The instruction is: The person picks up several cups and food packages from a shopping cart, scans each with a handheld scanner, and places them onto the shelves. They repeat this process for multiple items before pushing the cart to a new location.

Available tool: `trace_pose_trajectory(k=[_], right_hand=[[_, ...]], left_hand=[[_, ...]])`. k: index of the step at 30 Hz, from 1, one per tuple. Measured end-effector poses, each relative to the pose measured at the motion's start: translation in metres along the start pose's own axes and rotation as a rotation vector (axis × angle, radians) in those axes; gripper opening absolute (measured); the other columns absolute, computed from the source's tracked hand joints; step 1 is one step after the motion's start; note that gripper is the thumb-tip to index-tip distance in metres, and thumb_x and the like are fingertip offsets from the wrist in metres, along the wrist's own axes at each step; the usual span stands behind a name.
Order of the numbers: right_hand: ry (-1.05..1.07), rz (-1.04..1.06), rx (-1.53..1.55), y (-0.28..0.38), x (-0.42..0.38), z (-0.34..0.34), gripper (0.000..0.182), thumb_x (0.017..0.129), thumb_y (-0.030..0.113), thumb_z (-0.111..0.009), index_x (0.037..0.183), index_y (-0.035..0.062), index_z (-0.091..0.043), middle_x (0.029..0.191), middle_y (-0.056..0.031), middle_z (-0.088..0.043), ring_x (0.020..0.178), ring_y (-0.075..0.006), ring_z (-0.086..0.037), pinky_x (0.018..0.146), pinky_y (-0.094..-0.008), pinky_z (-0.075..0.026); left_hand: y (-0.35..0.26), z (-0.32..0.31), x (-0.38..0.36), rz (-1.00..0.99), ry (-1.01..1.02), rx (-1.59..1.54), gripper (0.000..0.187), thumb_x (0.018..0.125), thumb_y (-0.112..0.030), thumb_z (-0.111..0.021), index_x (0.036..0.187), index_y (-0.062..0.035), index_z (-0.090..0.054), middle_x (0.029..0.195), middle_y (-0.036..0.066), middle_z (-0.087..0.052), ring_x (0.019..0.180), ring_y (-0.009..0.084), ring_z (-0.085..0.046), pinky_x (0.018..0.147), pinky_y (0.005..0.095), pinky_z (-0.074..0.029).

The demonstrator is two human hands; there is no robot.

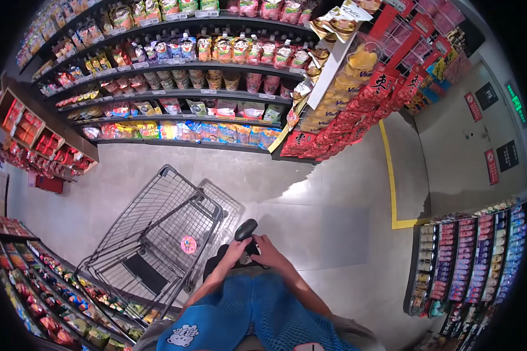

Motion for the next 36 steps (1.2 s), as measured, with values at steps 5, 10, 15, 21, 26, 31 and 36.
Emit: trace_pose_trajectory(k=[5, 10, 15, 21, 26, 31, 36], right_hand=[[-0.074, 0.023, -0.154, -0.003, 0.071, 0.059, 0.06, 0.077, 0.021, -0.075, 0.13, 0.0079, -0.05, 0.115, -0.0138, -0.05, 0.105, -0.0245, -0.053, 0.083, -0.0343, -0.048], [-0.425, 0.0, -0.148, -0.022, 0.191, 0.162, 0.044, 0.076, 0.019, -0.074, 0.111, 0.0012, -0.053, 0.1, -0.013, -0.053, 0.094, -0.0258, -0.053, 0.082, -0.0355, -0.045], [-0.596, 0.042, -0.141, -0.038, 0.37, 0.264, 0.041, 0.075, 0.017, -0.074, 0.102, -0.0003, -0.05, 0.092, -0.0119, -0.053, 0.087, -0.0242, -0.054, 0.079, -0.0358, -0.045], [-0.821, 0.04, 0.008, -0.064, 0.526, 0.344, 0.053, 0.075, 0.019, -0.074, 0.115, -0.0018, -0.047, 0.096, -0.0106, -0.054, 0.087, -0.0208, -0.056, 0.07, -0.0334, -0.054], [-1.012, 0.102, 0.273, -0.047, 0.587, 0.394, 0.042, 0.077, 0.009, -0.071, 0.112, -0.0015, -0.05, 0.101, -0.0111, -0.062, 0.083, -0.0186, -0.061, 0.073, -0.0329, -0.051], [-0.96, -0.043, 0.318, -0.024, 0.607, 0.406, 0.039, 0.077, 0.0, -0.06, 0.116, 0.0008, -0.06, 0.107, -0.0076, -0.063, 0.077, -0.0172, -0.063, 0.062, -0.0304, -0.053], [-1.005, 0.048, 0.277, -0.085, 0.667, 0.435, 0.046, 0.077, 0.002, -0.066, 0.122, 0.0026, -0.056, 0.103, -0.0061, -0.064, 0.073, -0.0155, -0.062, 0.051, -0.0311, -0.052]], left_hand=[[-0.054, 0.045, 0.037, -0.595, -0.329, 0.804, 0.04, 0.077, -0.042, -0.071, 0.097, -0.0065, -0.071, 0.094, 0.013, -0.069, 0.109, 0.0266, -0.057, 0.101, 0.0473, -0.031], [-0.074, 0.077, 0.083, -0.585, -0.222, 0.854, 0.041, 0.076, -0.046, -0.069, 0.099, -0.0121, -0.071, 0.098, 0.006, -0.07, 0.114, 0.0227, -0.056, 0.11, 0.0648, -0.004], [-0.071, 0.09, 0.117, -0.384, -0.161, 0.846, 0.041, 0.071, -0.048, -0.071, 0.09, -0.0117, -0.07, 0.083, 0.009, -0.068, 0.088, 0.0283, -0.065, 0.111, 0.0626, -0.012], [-0.061, 0.091, 0.134, -0.569, -0.168, 0.885, 0.04, 0.058, -0.042, -0.08, 0.087, -0.0178, -0.069, 0.082, 0.001, -0.066, 0.086, 0.019, -0.065, 0.103, 0.0722, -0.018], [-0.077, 0.09, 0.148, -0.595, -0.278, 0.853, 0.04, 0.053, -0.04, -0.081, 0.083, -0.0152, -0.069, 0.075, 0.0, -0.064, 0.079, 0.0181, -0.064, 0.105, 0.0699, -0.019], [-0.097, 0.09, 0.16, -0.636, -0.395, 0.781, 0.039, 0.052, -0.039, -0.082, 0.078, -0.0124, -0.067, 0.067, 0.001, -0.061, 0.067, 0.019, -0.063, 0.107, 0.067, -0.019], [-0.1, 0.088, 0.169, -0.595, -0.414, 0.754, 0.044, 0.05, -0.039, -0.083, 0.08, -0.0108, -0.068, 0.066, 0.001, -0.061, 0.066, 0.0191, -0.063, 0.108, 0.0666, -0.02]])
Point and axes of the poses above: each hand's wrist, its own x-axis towards the middle knuckle, its own z-axis out of the back of the hand, y = z × x, the point moved 4 cm from there along x, towards the middle knuckle
